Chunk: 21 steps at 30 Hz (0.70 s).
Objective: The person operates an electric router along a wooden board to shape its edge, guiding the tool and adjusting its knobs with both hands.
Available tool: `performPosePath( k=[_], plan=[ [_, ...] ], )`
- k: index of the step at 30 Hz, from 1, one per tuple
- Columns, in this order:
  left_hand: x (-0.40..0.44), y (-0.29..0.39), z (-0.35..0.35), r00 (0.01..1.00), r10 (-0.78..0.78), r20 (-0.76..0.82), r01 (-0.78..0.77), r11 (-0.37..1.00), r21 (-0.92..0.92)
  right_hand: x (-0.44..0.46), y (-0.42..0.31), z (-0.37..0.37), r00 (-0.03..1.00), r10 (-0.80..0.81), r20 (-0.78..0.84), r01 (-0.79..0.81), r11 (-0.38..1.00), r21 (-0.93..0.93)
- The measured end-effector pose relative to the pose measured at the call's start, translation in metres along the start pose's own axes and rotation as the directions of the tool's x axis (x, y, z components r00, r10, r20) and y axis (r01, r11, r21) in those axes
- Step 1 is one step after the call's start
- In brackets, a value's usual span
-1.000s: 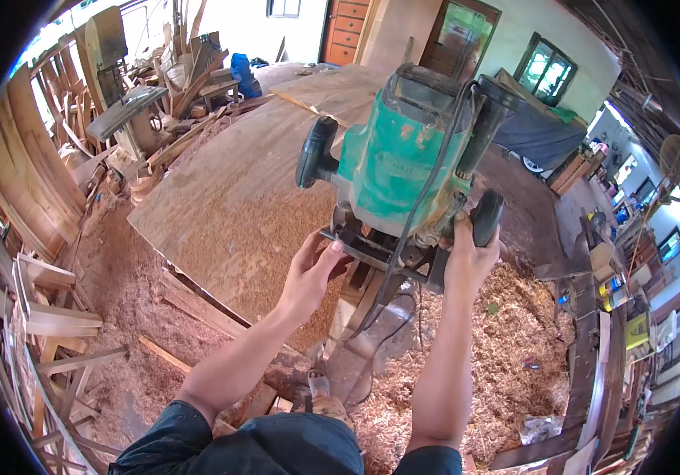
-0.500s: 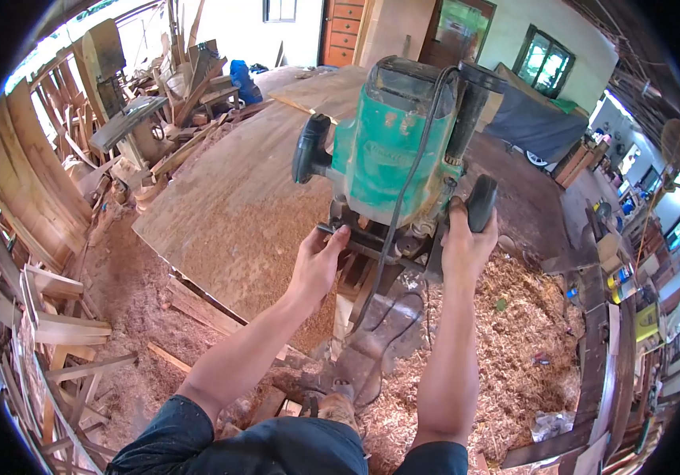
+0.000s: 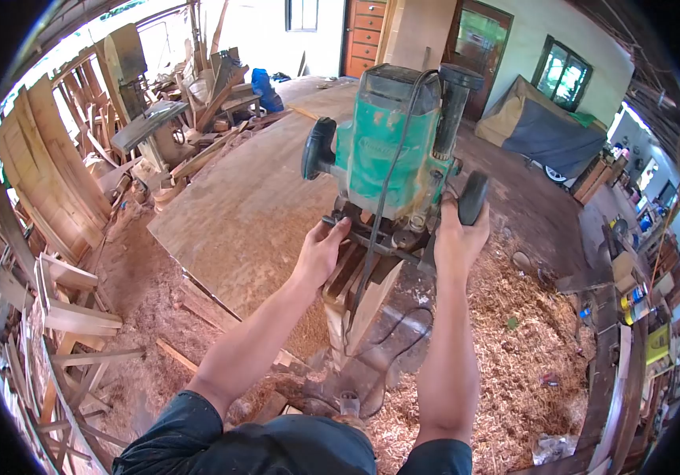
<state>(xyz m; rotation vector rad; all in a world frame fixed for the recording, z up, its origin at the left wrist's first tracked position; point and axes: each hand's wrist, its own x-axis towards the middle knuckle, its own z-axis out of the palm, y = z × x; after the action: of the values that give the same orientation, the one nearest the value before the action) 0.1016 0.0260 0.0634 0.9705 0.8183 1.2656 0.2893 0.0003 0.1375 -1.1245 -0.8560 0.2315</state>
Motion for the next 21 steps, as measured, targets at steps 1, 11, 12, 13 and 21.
performPosePath(
  k=[1, 11, 12, 13, 21],
  plan=[
    [-0.002, -0.001, -0.002, 0.999, -0.036, -0.007, 0.036, 0.999, -0.005, -0.001, 0.001, 0.0, 1.0, 0.011, 0.004, -0.011, 1.0, -0.002],
    [-0.014, 0.013, 0.001, 0.997, -0.083, 0.008, 0.082, 0.996, 0.032, -0.001, 0.002, -0.002, 0.999, 0.044, -0.003, -0.044, 0.999, 0.005],
    [-0.014, 0.015, 0.003, 0.996, -0.092, 0.012, 0.092, 0.996, 0.016, 0.001, 0.004, -0.003, 0.999, 0.046, -0.004, -0.046, 0.999, -0.028],
    [-0.016, 0.018, 0.004, 0.996, -0.091, 0.009, 0.09, 0.996, 0.025, 0.001, 0.005, -0.004, 0.998, 0.06, 0.001, -0.06, 0.998, -0.026],
    [0.0, 0.013, 0.007, 1.0, 0.008, 0.004, -0.009, 0.988, 0.156, 0.013, 0.011, 0.0, 0.999, 0.032, 0.005, -0.032, 0.999, -0.017]
  ],
)
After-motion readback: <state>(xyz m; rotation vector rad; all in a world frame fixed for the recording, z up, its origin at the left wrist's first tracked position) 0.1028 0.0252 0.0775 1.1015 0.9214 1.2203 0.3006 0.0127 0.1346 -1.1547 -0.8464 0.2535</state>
